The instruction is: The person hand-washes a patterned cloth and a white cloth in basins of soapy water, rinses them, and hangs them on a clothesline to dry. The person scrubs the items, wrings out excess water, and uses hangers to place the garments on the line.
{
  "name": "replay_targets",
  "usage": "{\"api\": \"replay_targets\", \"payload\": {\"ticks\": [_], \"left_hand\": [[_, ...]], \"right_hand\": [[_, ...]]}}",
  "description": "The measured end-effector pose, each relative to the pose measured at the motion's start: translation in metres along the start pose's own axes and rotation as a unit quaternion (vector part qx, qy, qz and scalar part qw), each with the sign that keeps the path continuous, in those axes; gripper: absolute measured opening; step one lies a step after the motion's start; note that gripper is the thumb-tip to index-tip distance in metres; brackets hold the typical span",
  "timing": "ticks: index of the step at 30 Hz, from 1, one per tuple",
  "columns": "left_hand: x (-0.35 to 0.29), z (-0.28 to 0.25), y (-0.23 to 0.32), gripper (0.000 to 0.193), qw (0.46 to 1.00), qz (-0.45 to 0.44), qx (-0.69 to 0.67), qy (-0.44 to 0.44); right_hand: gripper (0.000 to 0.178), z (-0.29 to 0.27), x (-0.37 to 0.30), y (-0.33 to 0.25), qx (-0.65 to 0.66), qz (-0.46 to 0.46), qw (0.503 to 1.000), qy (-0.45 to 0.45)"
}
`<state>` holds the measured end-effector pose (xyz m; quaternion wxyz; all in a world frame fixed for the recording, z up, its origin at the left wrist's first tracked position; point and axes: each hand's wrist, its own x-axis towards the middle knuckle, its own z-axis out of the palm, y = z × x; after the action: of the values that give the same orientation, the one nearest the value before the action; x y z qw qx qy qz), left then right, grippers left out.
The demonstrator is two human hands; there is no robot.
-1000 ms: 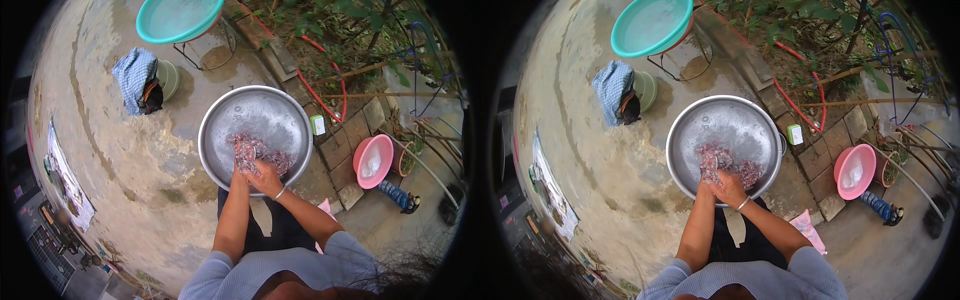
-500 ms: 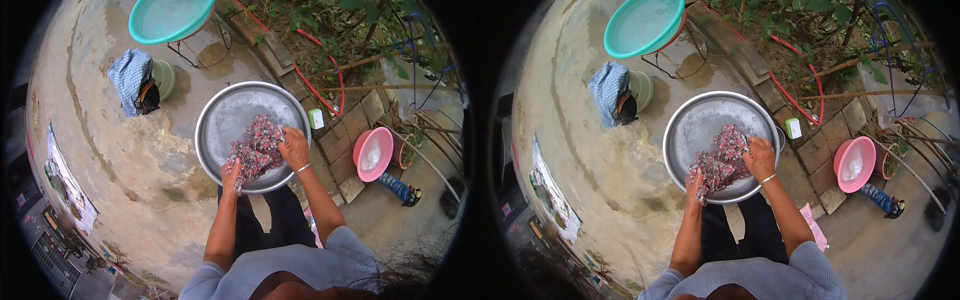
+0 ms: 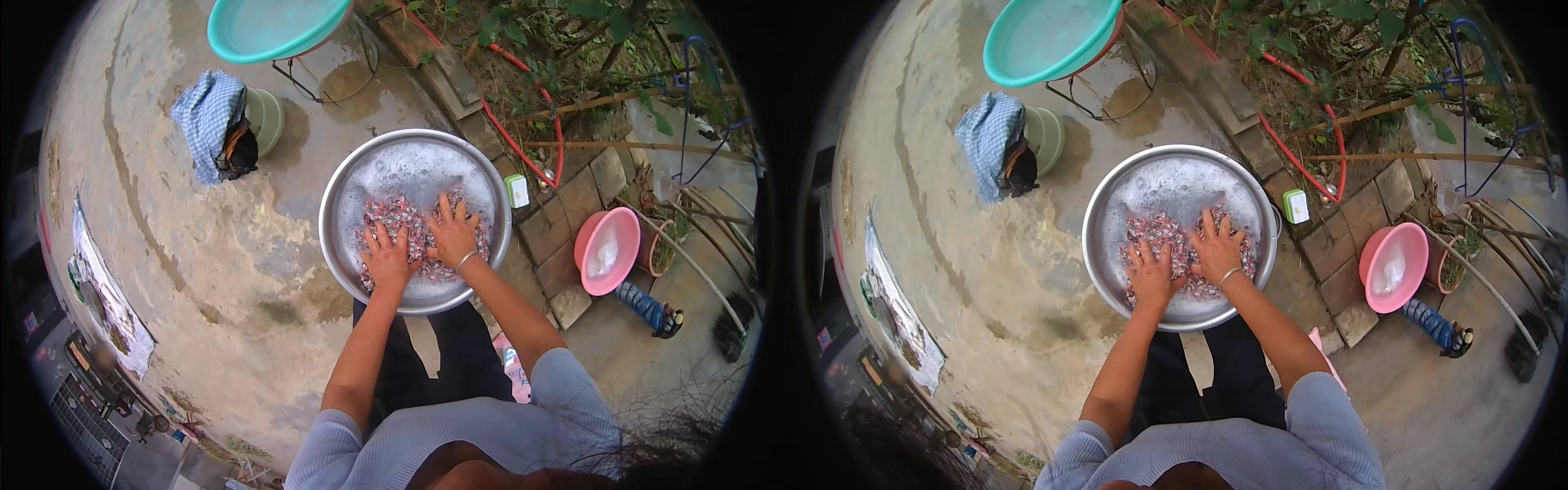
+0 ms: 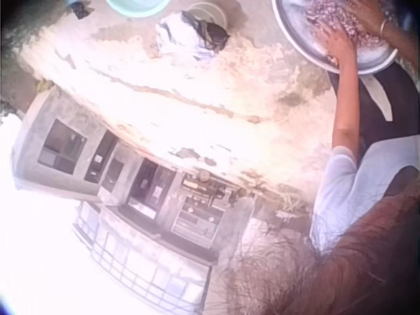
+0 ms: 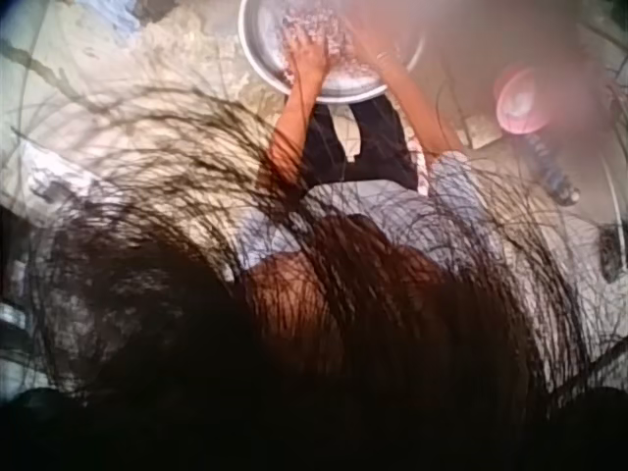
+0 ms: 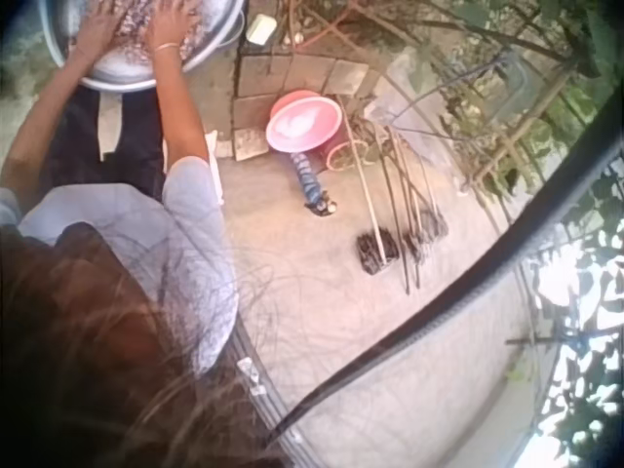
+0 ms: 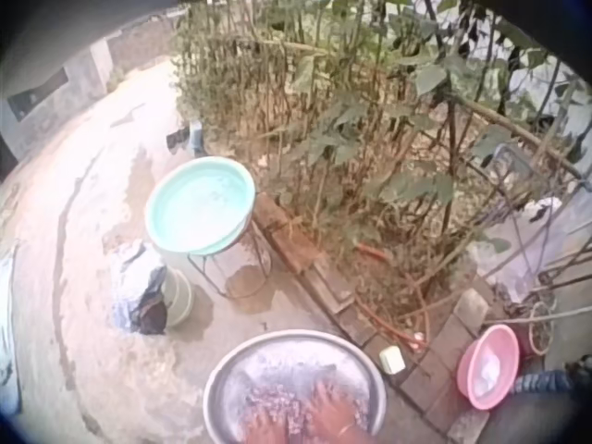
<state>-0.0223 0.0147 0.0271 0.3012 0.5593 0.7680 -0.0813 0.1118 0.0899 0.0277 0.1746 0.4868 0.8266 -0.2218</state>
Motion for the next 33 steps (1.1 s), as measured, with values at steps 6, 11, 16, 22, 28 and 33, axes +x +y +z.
{"api": "replay_targets", "payload": {"ticks": [6,11,16,22,28,33], "left_hand": [[0.029,0.037,-0.011,0.050,0.997,-0.024,0.032,-0.061],[0.036,0.070,-0.032,0.053,0.970,-0.091,-0.052,-0.220],[0.019,0.011,-0.034,0.054,0.959,0.050,-0.277,-0.041],[-0.048,0.006,-0.024,0.059,0.932,-0.005,-0.265,0.246],[-0.055,0.002,0.006,0.051,0.493,-0.235,-0.825,-0.142],[-0.028,-0.004,0.002,0.049,0.346,-0.213,-0.875,-0.263]], "right_hand": [[0.052,0.098,0.042,0.026,0.089,0.014,0.992,-0.085],[0.056,0.101,0.056,0.027,0.200,0.064,0.978,0.006],[0.041,0.023,0.022,0.019,0.148,-0.022,0.985,0.084],[0.037,-0.022,-0.026,0.012,0.399,0.142,0.893,0.156],[0.034,-0.067,-0.094,-0.029,0.835,0.148,0.521,0.100],[0.039,-0.072,-0.126,-0.049,0.941,0.148,0.303,0.028]]}}
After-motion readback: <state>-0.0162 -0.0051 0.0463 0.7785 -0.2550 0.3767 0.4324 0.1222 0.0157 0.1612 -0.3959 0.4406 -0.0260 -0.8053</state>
